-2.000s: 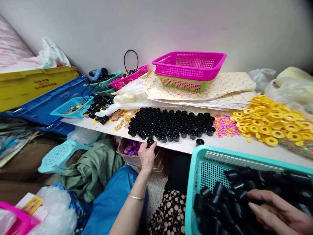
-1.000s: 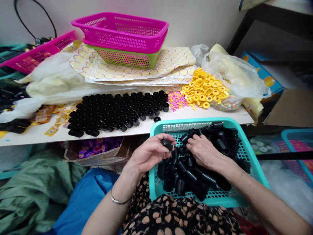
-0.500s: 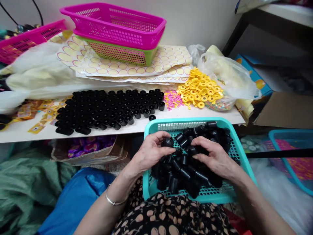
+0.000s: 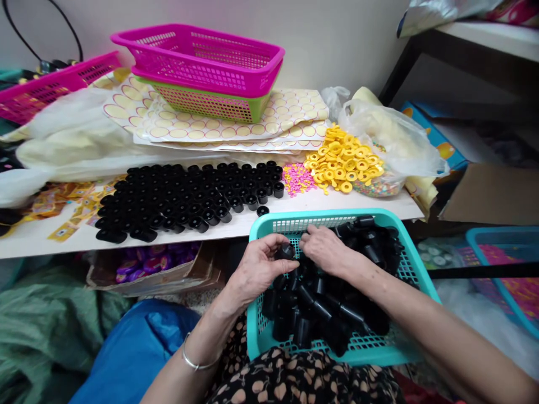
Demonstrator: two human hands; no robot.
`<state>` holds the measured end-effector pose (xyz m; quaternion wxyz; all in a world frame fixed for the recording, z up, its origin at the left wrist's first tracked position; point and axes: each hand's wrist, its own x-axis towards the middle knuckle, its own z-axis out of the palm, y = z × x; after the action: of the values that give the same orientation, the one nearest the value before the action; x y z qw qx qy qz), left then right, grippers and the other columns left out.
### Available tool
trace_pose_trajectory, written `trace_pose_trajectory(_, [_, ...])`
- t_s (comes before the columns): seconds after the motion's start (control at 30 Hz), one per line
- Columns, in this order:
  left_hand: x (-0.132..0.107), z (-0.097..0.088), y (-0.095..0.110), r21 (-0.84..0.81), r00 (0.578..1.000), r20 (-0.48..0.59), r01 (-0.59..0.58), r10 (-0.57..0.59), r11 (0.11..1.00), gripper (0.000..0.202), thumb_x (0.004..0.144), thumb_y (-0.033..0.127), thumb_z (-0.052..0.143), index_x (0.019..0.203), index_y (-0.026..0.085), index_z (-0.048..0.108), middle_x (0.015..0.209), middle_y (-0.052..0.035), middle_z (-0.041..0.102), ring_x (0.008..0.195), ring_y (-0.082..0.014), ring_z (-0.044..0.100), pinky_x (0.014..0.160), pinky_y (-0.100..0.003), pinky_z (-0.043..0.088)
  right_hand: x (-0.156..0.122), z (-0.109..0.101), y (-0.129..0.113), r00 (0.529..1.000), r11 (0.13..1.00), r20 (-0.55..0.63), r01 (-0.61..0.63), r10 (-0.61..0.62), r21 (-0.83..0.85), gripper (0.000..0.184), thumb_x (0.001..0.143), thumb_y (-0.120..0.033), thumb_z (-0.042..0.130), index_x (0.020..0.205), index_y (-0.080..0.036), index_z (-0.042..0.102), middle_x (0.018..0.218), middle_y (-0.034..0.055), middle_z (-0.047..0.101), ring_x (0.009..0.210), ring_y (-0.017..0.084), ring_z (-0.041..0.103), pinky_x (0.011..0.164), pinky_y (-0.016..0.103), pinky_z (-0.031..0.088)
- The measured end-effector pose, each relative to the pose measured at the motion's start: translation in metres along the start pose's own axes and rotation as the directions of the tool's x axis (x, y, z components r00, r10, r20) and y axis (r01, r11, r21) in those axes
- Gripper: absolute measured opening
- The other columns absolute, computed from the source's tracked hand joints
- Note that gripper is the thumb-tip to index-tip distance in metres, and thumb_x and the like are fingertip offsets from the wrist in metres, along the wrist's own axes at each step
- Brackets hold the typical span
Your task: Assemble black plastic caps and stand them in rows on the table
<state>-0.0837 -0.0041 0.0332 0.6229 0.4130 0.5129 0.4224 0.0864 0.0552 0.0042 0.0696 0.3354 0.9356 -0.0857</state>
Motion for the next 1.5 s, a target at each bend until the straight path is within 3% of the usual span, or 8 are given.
trace_pose_trajectory(0.17, [-0.002, -0.002, -0.001, -0.018, 0.999, 0.024, 0.023, -0.023, 1.000, 0.034, 0.056, 0.013, 0.080, 0.086, 0.014, 0.065, 0.074, 0.0025, 0.059, 0.067, -0.0086, 0.050, 0.063, -0.021, 0.041, 0.001, -0.002, 0.004, 0.999, 0.999, -0.044, -0.005, 0.007, 0.037, 0.018, 0.077, -0.004, 0.050, 0.078, -0.013, 0.065, 0.079, 0.0121, 0.065, 0.086, 0.025, 0.057, 0.075, 0.037, 0.042])
trace_pose_trajectory(0.3, [-0.007, 0.000, -0.002, -0.082, 0.996, 0.080, 0.054, -0.047, 0.995, 0.035, 0.059, 0.016, 0.080, 0.092, 0.015, 0.066, 0.079, 0.0017, 0.061, 0.069, -0.0087, 0.052, 0.066, -0.021, 0.042, -0.031, -0.010, 0.013, 0.979, 0.952, -0.168, -0.064, 0.118, 0.298, 0.040, 0.082, -0.013, 0.050, 0.121, -0.016, 0.053, 0.099, 0.0090, 0.062, 0.082, 0.019, 0.059, 0.072, 0.033, 0.048])
trace_pose_trajectory(0.4, [-0.010, 0.006, -0.002, -0.119, 0.985, 0.162, 0.075, -0.055, 0.990, 0.031, 0.063, 0.018, 0.078, 0.093, 0.016, 0.067, 0.083, 0.0011, 0.062, 0.071, -0.0089, 0.053, 0.069, -0.022, 0.042, -0.057, -0.011, 0.007, 0.890, 0.528, -0.278, 0.050, 0.362, 0.848, 0.045, 0.087, -0.026, 0.055, 0.130, -0.026, 0.043, 0.099, 0.0033, 0.061, 0.079, 0.016, 0.060, 0.069, 0.030, 0.051])
trace_pose_trajectory(0.47, [-0.011, 0.010, -0.002, -0.106, 0.974, 0.217, 0.094, -0.069, 0.990, 0.029, 0.065, 0.021, 0.077, 0.091, 0.016, 0.067, 0.079, 0.0015, 0.061, 0.068, -0.0084, 0.051, 0.067, -0.021, 0.040, -0.068, -0.010, -0.004, 0.840, 0.207, -0.255, 0.175, 0.479, 0.963, 0.043, 0.084, -0.027, 0.062, 0.125, -0.029, 0.048, 0.099, 0.0019, 0.062, 0.082, 0.016, 0.061, 0.070, 0.029, 0.052])
trace_pose_trajectory(0.57, [-0.012, 0.016, -0.002, -0.046, 0.966, 0.249, 0.078, -0.064, 0.996, 0.027, 0.067, 0.023, 0.076, 0.091, 0.015, 0.067, 0.073, 0.0019, 0.058, 0.065, -0.0086, 0.047, 0.063, -0.022, 0.037, -0.074, -0.009, -0.017, 0.809, 0.039, -0.224, 0.242, 0.543, 0.970, 0.042, 0.078, -0.024, 0.069, 0.117, -0.028, 0.054, 0.105, 0.0018, 0.062, 0.089, 0.015, 0.061, 0.076, 0.026, 0.051])
trace_pose_trajectory(1.07, [-0.016, 0.023, 0.002, 0.084, 0.949, 0.306, 0.055, -0.079, 0.995, 0.028, 0.069, 0.029, 0.072, 0.095, 0.017, 0.071, 0.069, 0.0015, 0.055, 0.061, -0.0101, 0.042, 0.058, -0.024, 0.033, -0.075, 0.000, -0.019, 0.808, -0.002, -0.190, 0.230, 0.558, 0.973, 0.040, 0.074, -0.026, 0.074, 0.110, -0.025, 0.058, 0.101, 0.0035, 0.066, 0.090, 0.016, 0.063, 0.077, 0.028, 0.053])
trace_pose_trajectory(1.27, [-0.015, 0.023, -0.001, 0.090, 0.949, 0.299, 0.073, -0.097, 0.993, 0.031, 0.068, 0.030, 0.074, 0.096, 0.017, 0.070, 0.069, 0.0017, 0.055, 0.059, -0.0096, 0.041, 0.057, -0.023, 0.033, -0.074, 0.003, -0.022, 0.798, -0.102, -0.130, 0.233, 0.589, 0.967, 0.040, 0.070, -0.027, 0.076, 0.105, -0.024, 0.059, 0.095, 0.0033, 0.066, 0.085, 0.016, 0.064, 0.075, 0.027, 0.053])
trace_pose_trajectory(1.5, [-0.014, 0.019, 0.005, 0.070, 0.981, 0.189, -0.053, 0.039, 0.996, 0.027, 0.069, 0.026, 0.075, 0.094, 0.017, 0.070, 0.083, -0.0005, 0.061, 0.078, -0.0139, 0.052, 0.075, -0.025, 0.041, -0.079, -0.002, -0.020, 0.795, -0.008, -0.206, 0.256, 0.570, 0.967, 0.032, 0.074, -0.024, 0.073, 0.100, -0.023, 0.055, 0.112, 0.0068, 0.065, 0.098, 0.020, 0.064, 0.085, 0.035, 0.052])
